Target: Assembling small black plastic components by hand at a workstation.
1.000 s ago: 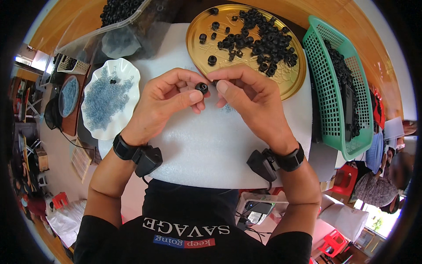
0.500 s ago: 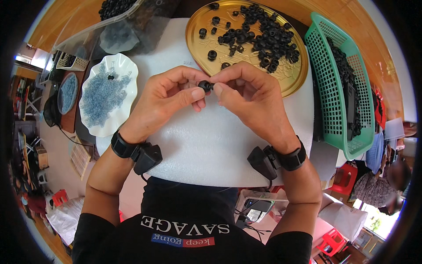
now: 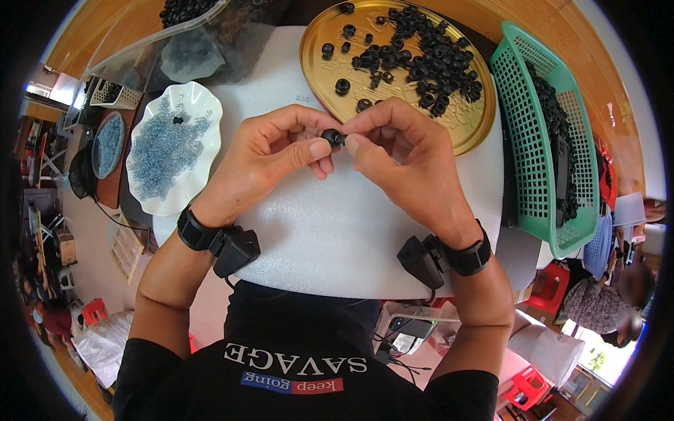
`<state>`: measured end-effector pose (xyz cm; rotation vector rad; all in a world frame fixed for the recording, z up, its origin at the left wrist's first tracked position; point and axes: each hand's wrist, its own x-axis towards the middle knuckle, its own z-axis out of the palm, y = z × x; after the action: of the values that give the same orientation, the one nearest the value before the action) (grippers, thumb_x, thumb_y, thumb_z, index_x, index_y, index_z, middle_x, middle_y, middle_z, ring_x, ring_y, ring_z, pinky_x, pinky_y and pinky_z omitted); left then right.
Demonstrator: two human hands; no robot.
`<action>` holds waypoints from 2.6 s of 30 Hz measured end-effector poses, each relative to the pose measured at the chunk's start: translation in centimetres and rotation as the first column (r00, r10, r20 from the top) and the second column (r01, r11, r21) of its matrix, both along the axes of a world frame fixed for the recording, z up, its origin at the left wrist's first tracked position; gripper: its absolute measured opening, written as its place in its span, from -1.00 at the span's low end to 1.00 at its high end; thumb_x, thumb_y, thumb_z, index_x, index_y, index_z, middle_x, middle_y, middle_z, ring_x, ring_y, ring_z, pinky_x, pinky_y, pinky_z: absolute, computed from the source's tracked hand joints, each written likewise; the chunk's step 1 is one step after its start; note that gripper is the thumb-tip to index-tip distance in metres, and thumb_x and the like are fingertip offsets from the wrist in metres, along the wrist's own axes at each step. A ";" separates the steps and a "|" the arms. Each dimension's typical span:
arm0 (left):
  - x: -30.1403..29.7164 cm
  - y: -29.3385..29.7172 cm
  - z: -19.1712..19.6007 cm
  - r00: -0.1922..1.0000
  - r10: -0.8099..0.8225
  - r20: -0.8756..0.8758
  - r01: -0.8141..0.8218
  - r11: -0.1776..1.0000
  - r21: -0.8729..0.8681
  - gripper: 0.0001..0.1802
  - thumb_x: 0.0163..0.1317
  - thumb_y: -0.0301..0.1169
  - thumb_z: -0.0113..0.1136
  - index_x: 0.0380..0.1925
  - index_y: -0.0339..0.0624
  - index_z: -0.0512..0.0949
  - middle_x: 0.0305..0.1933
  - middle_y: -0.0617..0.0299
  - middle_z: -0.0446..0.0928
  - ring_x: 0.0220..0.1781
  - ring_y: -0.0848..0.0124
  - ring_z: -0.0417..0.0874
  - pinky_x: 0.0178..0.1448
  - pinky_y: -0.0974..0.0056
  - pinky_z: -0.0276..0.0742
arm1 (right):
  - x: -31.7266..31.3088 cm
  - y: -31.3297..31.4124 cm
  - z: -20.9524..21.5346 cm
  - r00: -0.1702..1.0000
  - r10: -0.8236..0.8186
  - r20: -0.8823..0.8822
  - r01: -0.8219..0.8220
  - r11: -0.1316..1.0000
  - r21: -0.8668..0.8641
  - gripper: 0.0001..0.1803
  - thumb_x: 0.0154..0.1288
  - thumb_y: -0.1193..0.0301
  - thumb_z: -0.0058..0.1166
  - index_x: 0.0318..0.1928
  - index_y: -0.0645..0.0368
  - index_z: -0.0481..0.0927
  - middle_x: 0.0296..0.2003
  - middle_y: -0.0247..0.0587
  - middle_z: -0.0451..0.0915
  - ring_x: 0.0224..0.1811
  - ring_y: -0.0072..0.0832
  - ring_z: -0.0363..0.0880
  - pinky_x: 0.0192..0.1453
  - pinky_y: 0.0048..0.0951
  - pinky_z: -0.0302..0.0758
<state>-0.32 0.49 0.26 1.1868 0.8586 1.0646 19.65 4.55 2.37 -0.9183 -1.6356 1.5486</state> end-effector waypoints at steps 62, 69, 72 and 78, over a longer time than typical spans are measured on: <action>0.6 0.0 0.5 0.976 0.050 -0.210 0.105 0.741 0.663 -0.70 0.16 -0.36 0.22 -0.15 -0.31 0.62 -0.01 0.04 0.59 0.18 0.05 0.49 0.22 0.07 0.43 | 1.3 1.2 -0.9 0.807 0.375 -0.456 -0.581 0.639 -0.504 -0.64 0.07 0.40 0.34 -0.15 0.32 0.57 -0.39 -0.22 0.56 -0.46 -0.46 0.60 -0.46 -0.45 0.64; 0.4 0.1 0.5 0.978 0.070 -0.199 0.097 0.691 0.716 -0.70 0.19 -0.42 0.18 -0.09 -0.32 0.59 -0.01 0.00 0.57 0.19 0.00 0.50 0.21 0.05 0.46 | 0.7 0.6 -1.0 0.752 0.352 -0.558 -0.623 0.657 -0.424 -0.62 0.12 0.41 0.31 -0.09 0.34 0.53 -0.31 -0.16 0.56 -0.42 -0.42 0.62 -0.37 -0.41 0.64; 0.8 -0.2 0.7 0.978 0.120 -0.173 0.043 0.691 0.722 -0.67 0.11 -0.51 0.23 -0.08 -0.31 0.58 0.00 0.01 0.57 0.15 0.04 0.53 0.18 0.09 0.49 | 0.6 0.5 -0.9 0.766 0.341 -0.545 -0.597 0.692 -0.407 -0.56 0.14 0.37 0.31 -0.04 0.34 0.50 -0.31 -0.17 0.56 -0.42 -0.44 0.61 -0.36 -0.43 0.62; 0.7 -0.1 0.9 0.960 0.176 -0.217 0.048 0.660 0.750 -0.66 0.08 -0.54 0.24 -0.09 -0.33 0.55 0.01 -0.01 0.55 0.14 0.04 0.54 0.15 0.13 0.52 | 0.5 0.3 -0.9 0.764 0.356 -0.537 -0.601 0.695 -0.394 -0.46 0.15 0.24 0.32 0.03 0.33 0.47 -0.30 -0.22 0.55 -0.42 -0.50 0.56 -0.38 -0.48 0.57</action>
<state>0.35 0.43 1.21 2.0624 0.6668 1.4003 20.15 4.87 1.49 -0.3341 -1.1675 2.4862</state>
